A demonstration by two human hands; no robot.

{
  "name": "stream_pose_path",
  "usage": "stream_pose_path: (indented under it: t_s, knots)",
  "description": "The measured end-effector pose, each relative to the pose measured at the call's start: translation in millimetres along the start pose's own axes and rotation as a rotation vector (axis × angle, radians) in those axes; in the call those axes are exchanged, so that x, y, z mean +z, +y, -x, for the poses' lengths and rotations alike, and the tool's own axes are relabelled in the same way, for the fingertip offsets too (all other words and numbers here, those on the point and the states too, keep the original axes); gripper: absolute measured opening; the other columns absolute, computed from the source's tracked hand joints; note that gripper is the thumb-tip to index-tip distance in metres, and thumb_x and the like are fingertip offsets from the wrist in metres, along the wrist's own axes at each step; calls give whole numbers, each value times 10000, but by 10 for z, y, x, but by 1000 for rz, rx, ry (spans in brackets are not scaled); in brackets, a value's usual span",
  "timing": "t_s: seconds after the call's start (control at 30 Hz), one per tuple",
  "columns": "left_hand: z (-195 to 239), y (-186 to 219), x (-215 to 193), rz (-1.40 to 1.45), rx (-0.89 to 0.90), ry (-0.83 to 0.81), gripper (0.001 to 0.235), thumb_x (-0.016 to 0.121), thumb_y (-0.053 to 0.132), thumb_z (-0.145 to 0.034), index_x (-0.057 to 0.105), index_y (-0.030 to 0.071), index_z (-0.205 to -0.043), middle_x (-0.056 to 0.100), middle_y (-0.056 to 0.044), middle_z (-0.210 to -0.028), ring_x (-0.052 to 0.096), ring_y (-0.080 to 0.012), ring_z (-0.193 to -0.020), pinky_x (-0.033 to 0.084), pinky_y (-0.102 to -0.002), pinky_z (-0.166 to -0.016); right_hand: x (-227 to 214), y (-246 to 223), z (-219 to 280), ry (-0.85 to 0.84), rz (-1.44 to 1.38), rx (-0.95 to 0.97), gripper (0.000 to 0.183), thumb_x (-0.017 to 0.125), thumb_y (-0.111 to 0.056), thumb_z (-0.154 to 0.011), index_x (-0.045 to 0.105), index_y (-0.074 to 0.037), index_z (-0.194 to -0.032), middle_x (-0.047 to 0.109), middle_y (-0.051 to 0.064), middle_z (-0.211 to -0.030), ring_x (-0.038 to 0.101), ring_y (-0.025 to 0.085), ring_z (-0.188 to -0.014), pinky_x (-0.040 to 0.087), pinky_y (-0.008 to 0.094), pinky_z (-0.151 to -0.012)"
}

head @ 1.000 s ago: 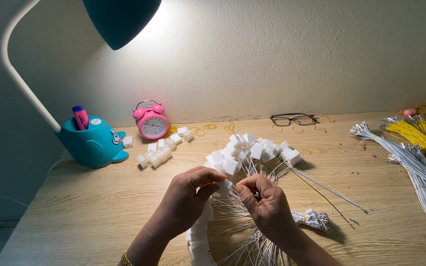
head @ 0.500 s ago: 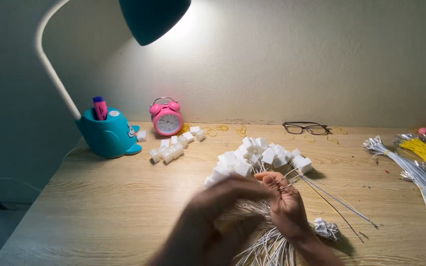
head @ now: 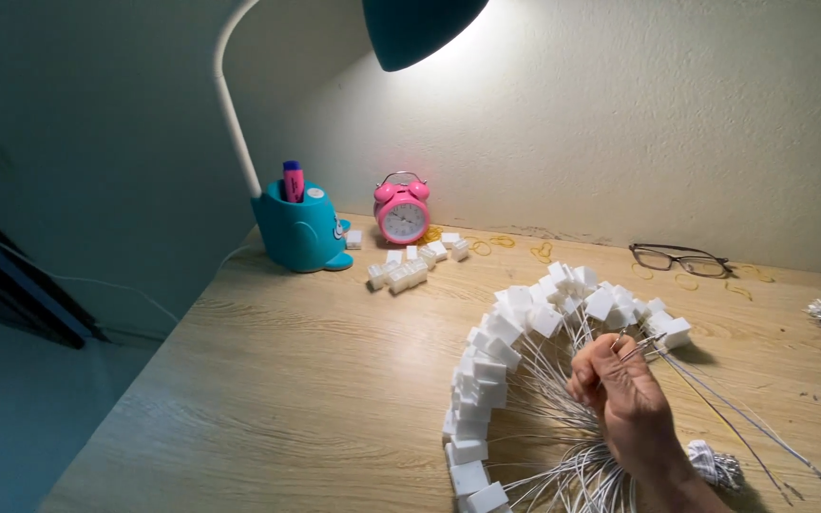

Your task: The person is manually threading small white plastic or foam components onto individual thin wires within a large bundle.

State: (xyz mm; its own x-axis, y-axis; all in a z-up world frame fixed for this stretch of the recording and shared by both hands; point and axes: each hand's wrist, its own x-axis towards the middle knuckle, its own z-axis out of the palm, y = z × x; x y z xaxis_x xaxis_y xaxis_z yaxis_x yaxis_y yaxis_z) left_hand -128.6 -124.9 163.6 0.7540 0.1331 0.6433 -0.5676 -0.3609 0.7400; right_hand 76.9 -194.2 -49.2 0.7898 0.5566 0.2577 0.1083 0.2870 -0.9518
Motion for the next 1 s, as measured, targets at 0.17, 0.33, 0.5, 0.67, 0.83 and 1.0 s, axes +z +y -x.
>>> stream_pose_path:
  t_s: [0.17,0.33,0.5,0.67,0.83,1.0]
  knots:
    - [65,-343,-140,-24,-12,-1,136,666,90,-890,659,107,-1024,699,-29,-963,625,-139,-835,519,-270,-773,-105,208,-41,62,-33,-39,146,581,-206,-943,547,-64,-944,477,49,-646,396,137,-509,365,279,-503]
    - [59,-923,-336,-6,20,-32,127,676,77,-884,668,117,-1004,704,-9,-931,612,-117,-782,516,-257,-728,-84,168,-19,175,-6,-45,246,724,-157,-805,705,17,-978,586,86,-582,480,126,-481,367,226,-450]
    - [-157,-1715,-453,-413,-123,-122,285,706,204,-847,656,140,-1120,690,-32,-902,669,-146,-650,539,-293,-597,-18,78,49,92,-27,-34,160,740,-120,-816,772,-2,-920,604,43,-646,412,137,-542,340,238,-464]
    - [-171,-2031,-292,-481,-172,-194,188,743,307,-813,740,199,-966,714,-5,-843,653,-164,-679,514,-318,-617,53,33,29,62,-53,-34,159,710,-24,-806,758,41,-943,752,180,-875,694,247,-852,597,335,-797]
    - [-204,-2116,-277,-470,-117,-166,62,744,303,-815,773,249,-810,751,45,-770,620,-134,-669,456,-332,-676,-138,307,-34,75,38,-52,126,755,-21,-776,775,50,-878,723,141,-783,647,208,-746,538,296,-665]
    - [-178,-2267,-281,-520,-22,-143,48,693,305,-876,714,276,-844,697,63,-804,593,-205,-741,373,-396,-762,-320,576,-102,93,-4,49,191,688,-89,-852,710,92,-909,565,125,-588,436,175,-459,339,271,-436]
